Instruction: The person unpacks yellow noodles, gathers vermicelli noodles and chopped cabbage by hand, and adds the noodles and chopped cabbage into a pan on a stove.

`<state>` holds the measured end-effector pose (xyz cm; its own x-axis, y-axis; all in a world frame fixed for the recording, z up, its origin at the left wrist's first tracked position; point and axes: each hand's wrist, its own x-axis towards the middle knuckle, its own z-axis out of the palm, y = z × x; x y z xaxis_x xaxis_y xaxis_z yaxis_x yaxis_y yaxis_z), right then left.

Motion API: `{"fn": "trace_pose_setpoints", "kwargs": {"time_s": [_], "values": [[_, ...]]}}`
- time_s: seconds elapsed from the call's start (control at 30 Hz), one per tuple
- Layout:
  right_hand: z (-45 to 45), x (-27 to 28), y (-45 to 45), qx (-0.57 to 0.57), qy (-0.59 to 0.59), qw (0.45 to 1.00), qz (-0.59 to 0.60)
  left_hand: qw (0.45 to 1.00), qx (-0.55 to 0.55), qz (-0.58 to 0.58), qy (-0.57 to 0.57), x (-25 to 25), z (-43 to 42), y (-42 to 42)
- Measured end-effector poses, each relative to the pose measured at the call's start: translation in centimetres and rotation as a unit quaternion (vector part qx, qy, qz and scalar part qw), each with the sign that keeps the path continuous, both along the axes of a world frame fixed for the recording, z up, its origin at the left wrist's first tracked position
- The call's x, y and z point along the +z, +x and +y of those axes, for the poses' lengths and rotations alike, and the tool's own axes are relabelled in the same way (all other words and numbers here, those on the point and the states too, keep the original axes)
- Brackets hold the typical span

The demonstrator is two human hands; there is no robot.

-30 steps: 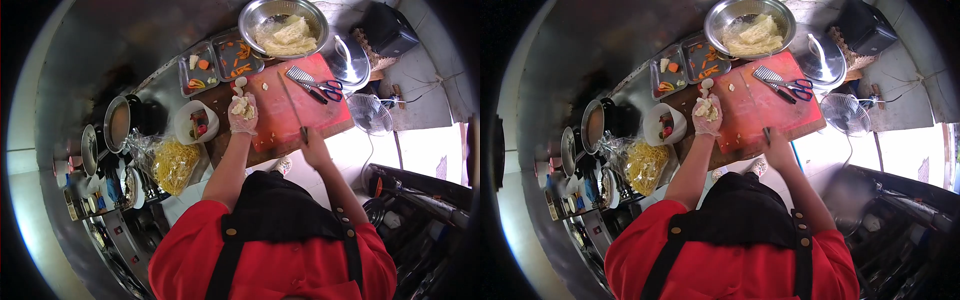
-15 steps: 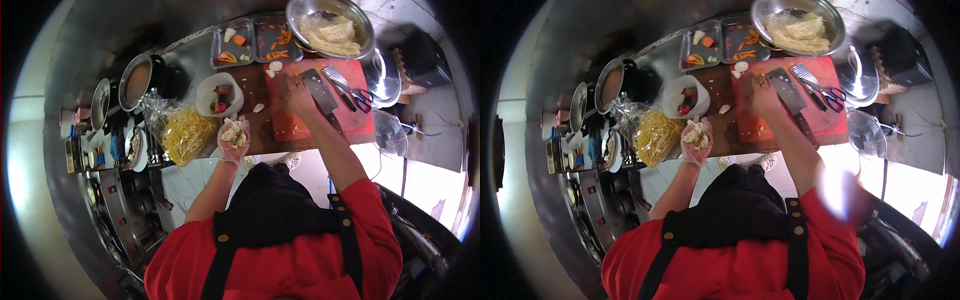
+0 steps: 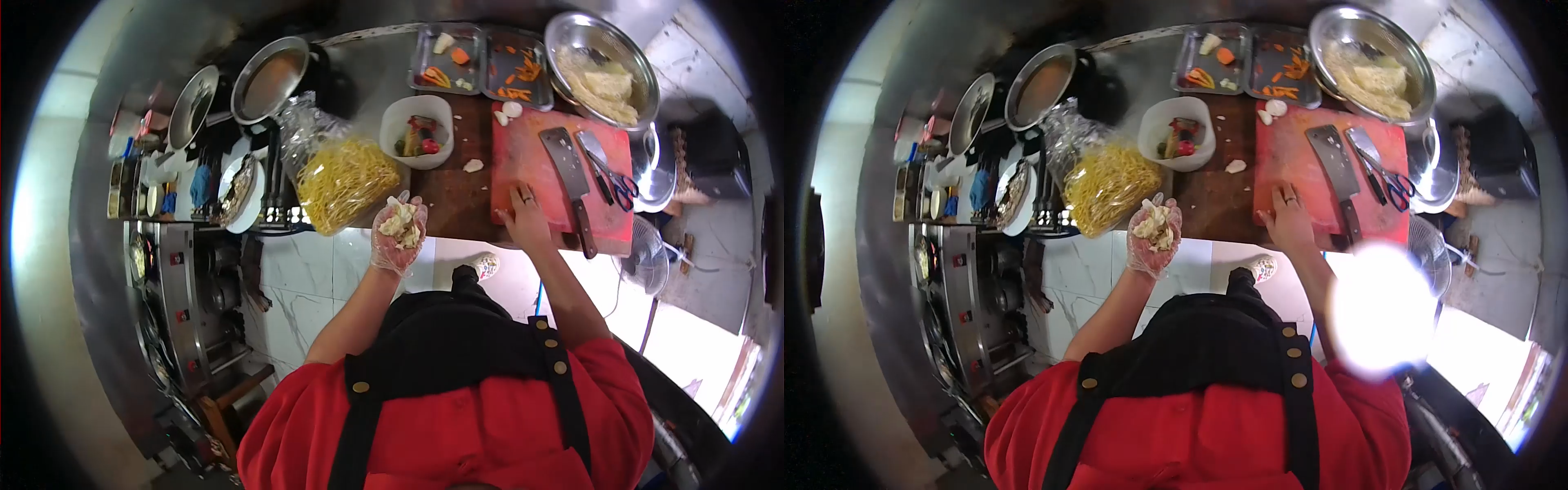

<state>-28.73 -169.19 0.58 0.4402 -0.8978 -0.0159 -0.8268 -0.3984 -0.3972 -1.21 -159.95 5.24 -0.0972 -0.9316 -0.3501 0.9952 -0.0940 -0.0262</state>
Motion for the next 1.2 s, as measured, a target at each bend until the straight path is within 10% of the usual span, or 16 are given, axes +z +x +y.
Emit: {"fn": "trace_pose_setpoints", "kwargs": {"time_s": [0.6,0.77,0.87,0.97,1.1,1.2], "values": [[-4.9,-11.1,-6.5,0.151,-0.203,0.966,0.046,0.94,0.333,-0.024,-0.078,2.4,30.3,20.9],[0.5,-6.7,4.7,0.043,-0.155,0.983,0.085,0.89,0.45,-0.01,-0.072,0.9,39.4,23.1],[8.2,-3.7,18.7,0.093,-0.007,0.987,-0.13,0.871,0.488,0.007,-0.06,-0.8,40.9,23.2],[17.0,1.1,34.8,0.299,0.192,0.876,-0.325,0.867,0.494,0.025,-0.051,-2.4,40.4,23.6],[30.0,14.3,48.4,0.595,0.198,0.731,-0.27,0.896,0.438,0.003,-0.068,-3.7,38.8,25.7],[33.6,14.2,54.2,0.729,0.12,0.621,-0.262,0.905,0.417,-0.023,-0.08,-1.9,38.9,28.6]]}}
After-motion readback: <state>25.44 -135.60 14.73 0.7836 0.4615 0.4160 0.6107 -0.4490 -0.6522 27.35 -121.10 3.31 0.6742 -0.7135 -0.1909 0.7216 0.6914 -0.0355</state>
